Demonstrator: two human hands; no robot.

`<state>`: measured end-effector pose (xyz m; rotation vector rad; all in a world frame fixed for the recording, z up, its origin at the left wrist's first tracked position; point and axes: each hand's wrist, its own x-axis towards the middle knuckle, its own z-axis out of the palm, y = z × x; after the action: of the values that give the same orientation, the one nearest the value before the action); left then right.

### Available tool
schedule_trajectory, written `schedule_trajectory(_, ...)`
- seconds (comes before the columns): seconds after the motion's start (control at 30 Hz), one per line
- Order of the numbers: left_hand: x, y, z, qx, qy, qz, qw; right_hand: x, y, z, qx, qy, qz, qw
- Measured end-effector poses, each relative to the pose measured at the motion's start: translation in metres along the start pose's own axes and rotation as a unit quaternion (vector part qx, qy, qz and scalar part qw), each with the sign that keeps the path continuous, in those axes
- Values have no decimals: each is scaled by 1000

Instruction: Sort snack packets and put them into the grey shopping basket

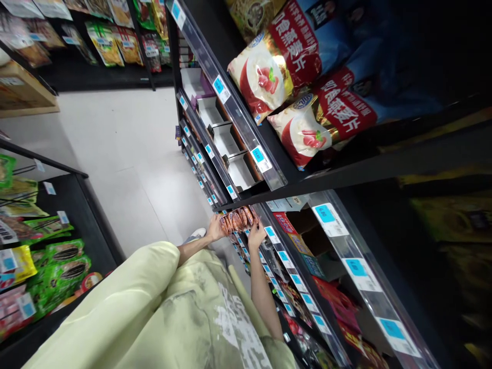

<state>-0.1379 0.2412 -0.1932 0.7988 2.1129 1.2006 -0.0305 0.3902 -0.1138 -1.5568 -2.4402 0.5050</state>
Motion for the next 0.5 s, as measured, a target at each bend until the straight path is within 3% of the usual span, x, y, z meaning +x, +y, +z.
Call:
schedule_trajectory(0.27, 0, 6, -2, 3, -2, -2, 1000, 12, 6, 6, -80, -57, 74, 992)
schedule_trajectory(0.4, 1, 9, 1, -1, 3, -28, 1000, 26, 2, 0, -87, -77, 60, 991)
schedule_trajectory(0.5, 2, 12, 4, -10, 8, -43, 999, 17, -2, -9, -81, -77, 36, 993)
